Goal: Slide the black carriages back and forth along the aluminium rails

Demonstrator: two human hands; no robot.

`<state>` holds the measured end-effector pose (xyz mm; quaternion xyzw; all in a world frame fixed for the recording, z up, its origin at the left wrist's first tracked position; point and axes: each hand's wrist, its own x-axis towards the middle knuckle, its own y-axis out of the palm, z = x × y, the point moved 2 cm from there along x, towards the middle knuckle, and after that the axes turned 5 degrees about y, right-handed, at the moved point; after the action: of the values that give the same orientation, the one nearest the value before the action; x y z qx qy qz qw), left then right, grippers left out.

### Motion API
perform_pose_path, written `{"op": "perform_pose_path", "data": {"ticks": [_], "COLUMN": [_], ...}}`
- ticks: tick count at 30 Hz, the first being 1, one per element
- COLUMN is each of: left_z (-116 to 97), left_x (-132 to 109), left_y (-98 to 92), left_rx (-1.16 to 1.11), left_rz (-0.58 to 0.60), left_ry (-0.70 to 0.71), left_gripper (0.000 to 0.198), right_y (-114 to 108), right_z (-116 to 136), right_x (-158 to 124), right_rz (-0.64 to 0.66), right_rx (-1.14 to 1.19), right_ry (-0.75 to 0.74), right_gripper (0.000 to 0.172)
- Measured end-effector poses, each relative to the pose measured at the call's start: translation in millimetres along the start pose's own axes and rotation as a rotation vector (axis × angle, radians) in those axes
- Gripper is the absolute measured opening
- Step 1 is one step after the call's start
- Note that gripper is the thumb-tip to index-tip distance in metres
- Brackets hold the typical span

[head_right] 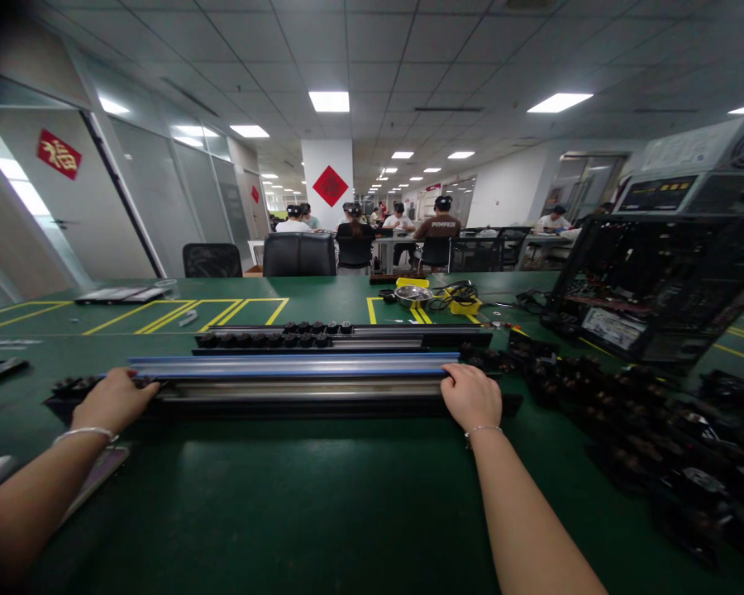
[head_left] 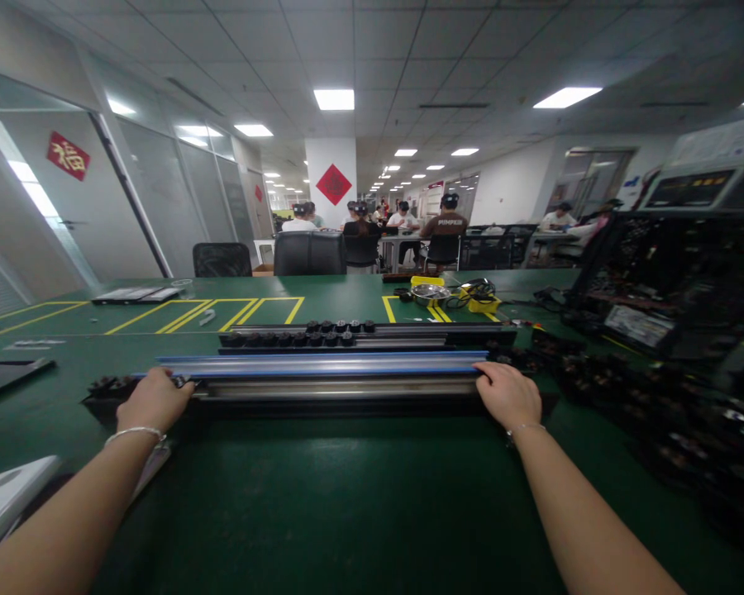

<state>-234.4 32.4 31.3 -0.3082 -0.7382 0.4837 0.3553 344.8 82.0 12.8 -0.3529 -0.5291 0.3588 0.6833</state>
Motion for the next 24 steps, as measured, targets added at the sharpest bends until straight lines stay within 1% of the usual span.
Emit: {"op": "perform_pose_path", "data": {"ticks": [2, 4, 9, 17, 24], "left_z": [-5.3, -11.5, -20.4, -25.0, -26.5], "left_x": [-4.8, -8.8, -13.4, -16.1, -18.9], "left_y": [-2.6, -5.3, -7.5, -6.6, -2.2], "left_rx": [0.031, 0.035, 0.027, -0.001, -0.034], "left_rz": [0.043, 0.067, 0.068, 0.087, 0.061], "left_ry": [-0.066, -0.077, -0.043, -0.024, 0.021], "left_gripper": [0.056, 0.056, 0.053, 0.050, 0.048], "right_y": [0.3, 0.6, 0.8, -0.1, 0.8], "right_z": [-0.3, -0.5, -0.6, -0.3, -1.1], "right_x": [-0.1, -0.1, 0.0, -0.1, 0.2], "right_rz": [-0.008, -0.013, -0.014, -0.001, -0.017], "right_rx": [0.001, 0.005, 0.014, 0.014, 0.026], "right_ry": [-0.001, -0.001, 0.003, 0.011, 0.008], "right_gripper": [0.037, 0.036, 0.037, 0.037, 0.036]}}
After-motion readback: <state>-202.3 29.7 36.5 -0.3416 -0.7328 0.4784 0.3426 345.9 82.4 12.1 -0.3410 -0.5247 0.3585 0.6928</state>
